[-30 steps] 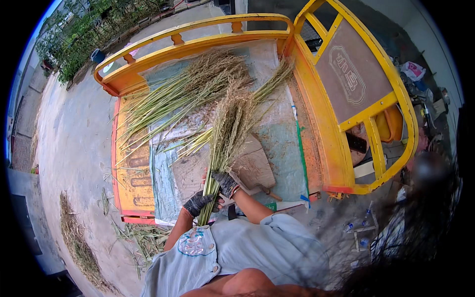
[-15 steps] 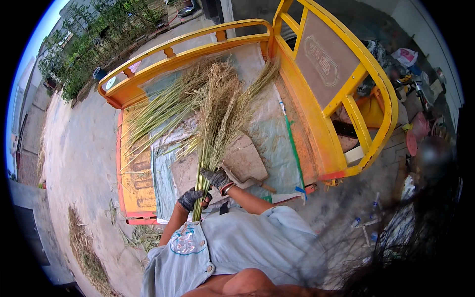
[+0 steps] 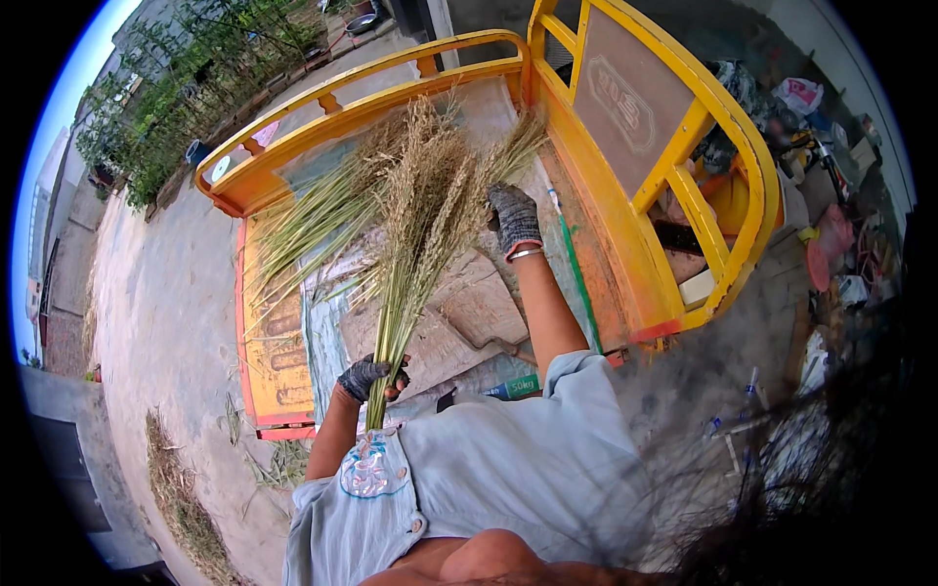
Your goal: The person stands at the back of a yellow utility vehicle and manually threshes bundles of grain stalks. They repeatedly strike the stalks against a wooden board to separate the grain, then place the processed stalks onto a pile on the vehicle bed.
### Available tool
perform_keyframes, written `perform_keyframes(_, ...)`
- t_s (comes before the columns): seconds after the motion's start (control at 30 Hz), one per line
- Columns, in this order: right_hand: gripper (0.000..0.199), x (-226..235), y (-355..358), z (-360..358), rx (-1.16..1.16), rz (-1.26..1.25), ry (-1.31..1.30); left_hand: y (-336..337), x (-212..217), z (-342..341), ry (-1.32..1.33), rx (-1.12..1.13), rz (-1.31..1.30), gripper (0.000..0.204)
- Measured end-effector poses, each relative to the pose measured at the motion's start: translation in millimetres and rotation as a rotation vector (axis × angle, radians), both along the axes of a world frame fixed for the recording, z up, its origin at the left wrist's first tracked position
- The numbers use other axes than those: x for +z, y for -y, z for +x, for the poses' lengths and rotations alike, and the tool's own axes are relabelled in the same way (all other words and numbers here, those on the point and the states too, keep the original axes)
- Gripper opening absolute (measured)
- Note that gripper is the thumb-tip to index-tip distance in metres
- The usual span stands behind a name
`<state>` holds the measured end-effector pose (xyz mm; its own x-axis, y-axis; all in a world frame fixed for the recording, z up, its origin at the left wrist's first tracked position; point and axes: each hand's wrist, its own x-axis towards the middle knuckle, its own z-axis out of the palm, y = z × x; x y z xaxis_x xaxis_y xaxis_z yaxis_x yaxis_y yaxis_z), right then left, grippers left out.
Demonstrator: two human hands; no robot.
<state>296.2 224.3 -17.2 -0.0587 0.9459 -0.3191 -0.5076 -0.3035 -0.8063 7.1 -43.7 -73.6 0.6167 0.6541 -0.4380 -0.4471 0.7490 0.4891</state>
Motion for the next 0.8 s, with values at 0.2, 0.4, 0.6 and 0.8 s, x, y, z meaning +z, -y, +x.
perform_keyframes(0.2,0.007,1,-1,21,0.113,-0.174,-0.169,-5,2,11,-0.015,-0.015,0.003,0.054)
perform_keyframes(0.4,0.009,-63,-5,10,0.228,-0.089,-0.030,-14,0,19,-0.071,-0.062,0.004,0.055)
perform_keyframes(0.6,0.020,-105,-16,12,0.147,0.052,0.231,-16,-11,21,-0.117,0.021,-0.002,0.050)
perform_keyframes(0.8,0.031,-158,50,29,-0.052,-0.584,-0.063,-35,-11,28,-0.214,0.143,0.021,0.051)
